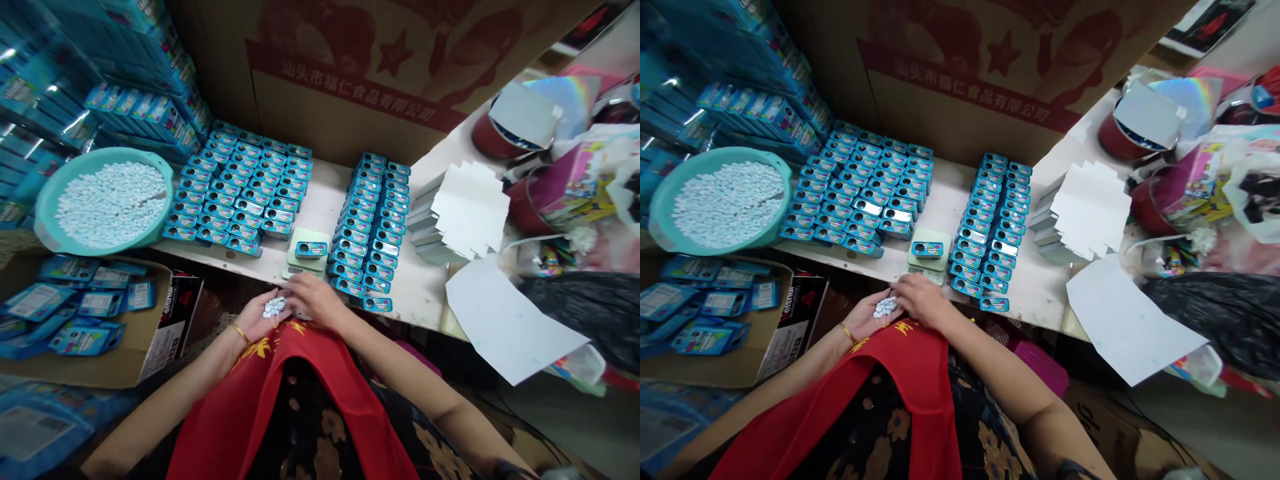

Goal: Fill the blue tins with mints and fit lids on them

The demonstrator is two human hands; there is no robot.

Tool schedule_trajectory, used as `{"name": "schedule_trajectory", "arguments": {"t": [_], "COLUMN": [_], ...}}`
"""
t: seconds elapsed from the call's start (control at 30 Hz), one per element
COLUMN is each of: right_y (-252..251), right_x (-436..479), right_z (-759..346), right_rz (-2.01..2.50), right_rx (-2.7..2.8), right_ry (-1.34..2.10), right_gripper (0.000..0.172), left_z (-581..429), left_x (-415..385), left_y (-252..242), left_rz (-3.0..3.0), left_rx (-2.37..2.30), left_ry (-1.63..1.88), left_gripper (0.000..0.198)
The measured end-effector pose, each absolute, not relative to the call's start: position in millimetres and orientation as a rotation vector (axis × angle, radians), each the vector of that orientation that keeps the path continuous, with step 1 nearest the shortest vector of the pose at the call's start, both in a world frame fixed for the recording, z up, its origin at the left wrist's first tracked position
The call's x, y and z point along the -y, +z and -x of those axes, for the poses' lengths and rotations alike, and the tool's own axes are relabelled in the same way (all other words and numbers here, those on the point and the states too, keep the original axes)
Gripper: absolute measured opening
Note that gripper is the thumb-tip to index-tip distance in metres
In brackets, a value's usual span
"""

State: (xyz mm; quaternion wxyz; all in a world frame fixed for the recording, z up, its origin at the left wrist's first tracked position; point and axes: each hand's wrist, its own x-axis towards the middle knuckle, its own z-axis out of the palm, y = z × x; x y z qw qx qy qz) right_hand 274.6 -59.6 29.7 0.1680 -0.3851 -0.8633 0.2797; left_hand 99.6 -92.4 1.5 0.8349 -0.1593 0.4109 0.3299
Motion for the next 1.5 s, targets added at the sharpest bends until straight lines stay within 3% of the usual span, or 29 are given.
{"name": "schedule_trajectory", "arguments": {"t": [0.13,0.3,0.63,1.1,1.5], "right_y": [25,24,8,0,8], "right_x": [36,49,48,-6,8], "right_z": [-298,-266,-258,-277,-316], "right_rz": [1.331,1.074,1.179,1.487,1.546], "right_rx": [2.221,2.555,2.743,2.207,1.662], "right_ry": [0.768,0.848,0.668,0.72,0.758], "right_gripper": [0.025,0.027,0.018,0.017,0.013], "left_z": [-98,-102,-106,-104,-60], "left_x": [88,76,65,32,80], "left_y": [2,4,0,2,-15], "left_rz": [0.314,0.297,0.301,0.252,0.43], "left_rx": [-0.882,-0.85,-0.871,-0.887,-1.044], "left_ry": [0.709,0.815,0.815,0.836,0.919], "left_gripper": [0.025,0.02,0.016,0.023,0.02]}}
